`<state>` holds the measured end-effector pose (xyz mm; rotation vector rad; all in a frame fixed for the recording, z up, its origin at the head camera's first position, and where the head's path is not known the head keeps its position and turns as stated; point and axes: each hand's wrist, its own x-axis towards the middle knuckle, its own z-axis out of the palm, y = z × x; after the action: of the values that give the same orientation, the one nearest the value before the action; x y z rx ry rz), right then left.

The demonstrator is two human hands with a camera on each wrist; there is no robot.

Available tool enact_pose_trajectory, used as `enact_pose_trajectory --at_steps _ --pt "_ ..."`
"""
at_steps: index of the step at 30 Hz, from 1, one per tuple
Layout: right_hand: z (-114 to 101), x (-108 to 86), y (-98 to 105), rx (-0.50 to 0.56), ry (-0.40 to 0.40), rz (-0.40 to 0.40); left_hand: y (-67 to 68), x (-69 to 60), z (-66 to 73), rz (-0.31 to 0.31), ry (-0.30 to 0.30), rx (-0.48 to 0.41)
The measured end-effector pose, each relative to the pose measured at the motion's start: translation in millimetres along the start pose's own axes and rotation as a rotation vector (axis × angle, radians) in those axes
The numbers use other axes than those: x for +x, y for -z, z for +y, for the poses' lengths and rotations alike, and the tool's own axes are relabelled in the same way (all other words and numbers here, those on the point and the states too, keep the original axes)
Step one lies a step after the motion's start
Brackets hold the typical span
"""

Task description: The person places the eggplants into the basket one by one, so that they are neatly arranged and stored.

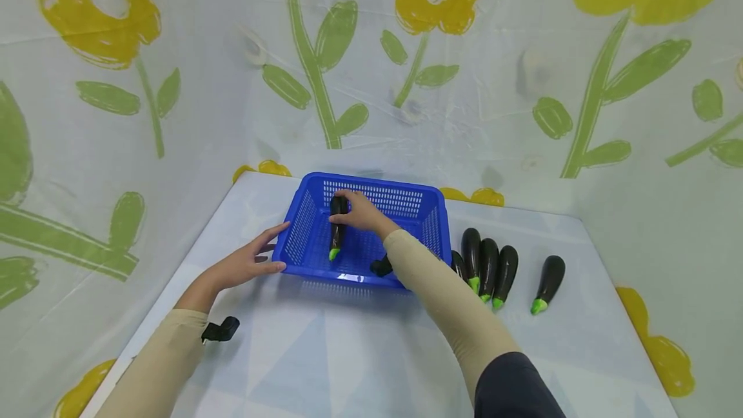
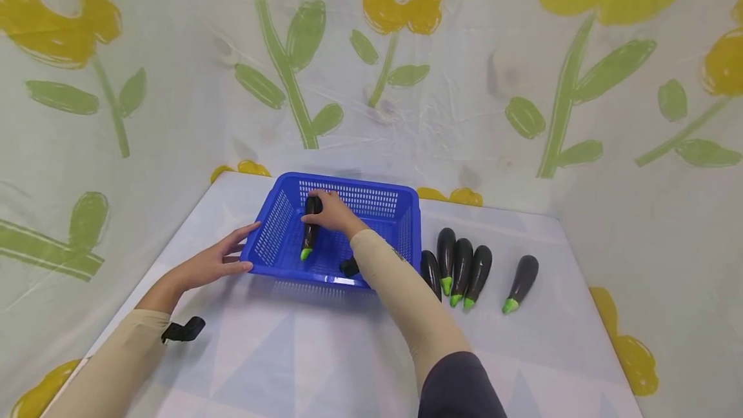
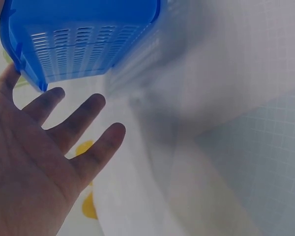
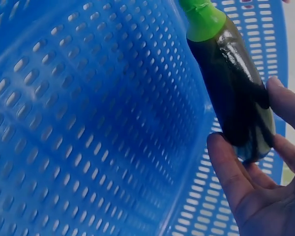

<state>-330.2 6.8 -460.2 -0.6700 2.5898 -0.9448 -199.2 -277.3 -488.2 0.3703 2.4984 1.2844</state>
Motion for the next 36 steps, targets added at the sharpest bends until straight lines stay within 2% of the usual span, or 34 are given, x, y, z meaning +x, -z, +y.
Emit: enact_pose_trajectory --at_steps 12,20,36 --pt "2.7 11.8 -17.4 -0.033 0.006 -0.07 -2.6 -2.0 1.3 0.001 -0.014 0.006" --pt "-1.2 19.2 -24.6 -0.065 0.016 -0.11 -3.0 -1.7 2.1 0.005 0.001 -0.008" --pt "-8.5 17.9 -24.4 -0.064 0.003 -0.109 -2.5 -1.0 1.8 0.01 0.006 -0.011"
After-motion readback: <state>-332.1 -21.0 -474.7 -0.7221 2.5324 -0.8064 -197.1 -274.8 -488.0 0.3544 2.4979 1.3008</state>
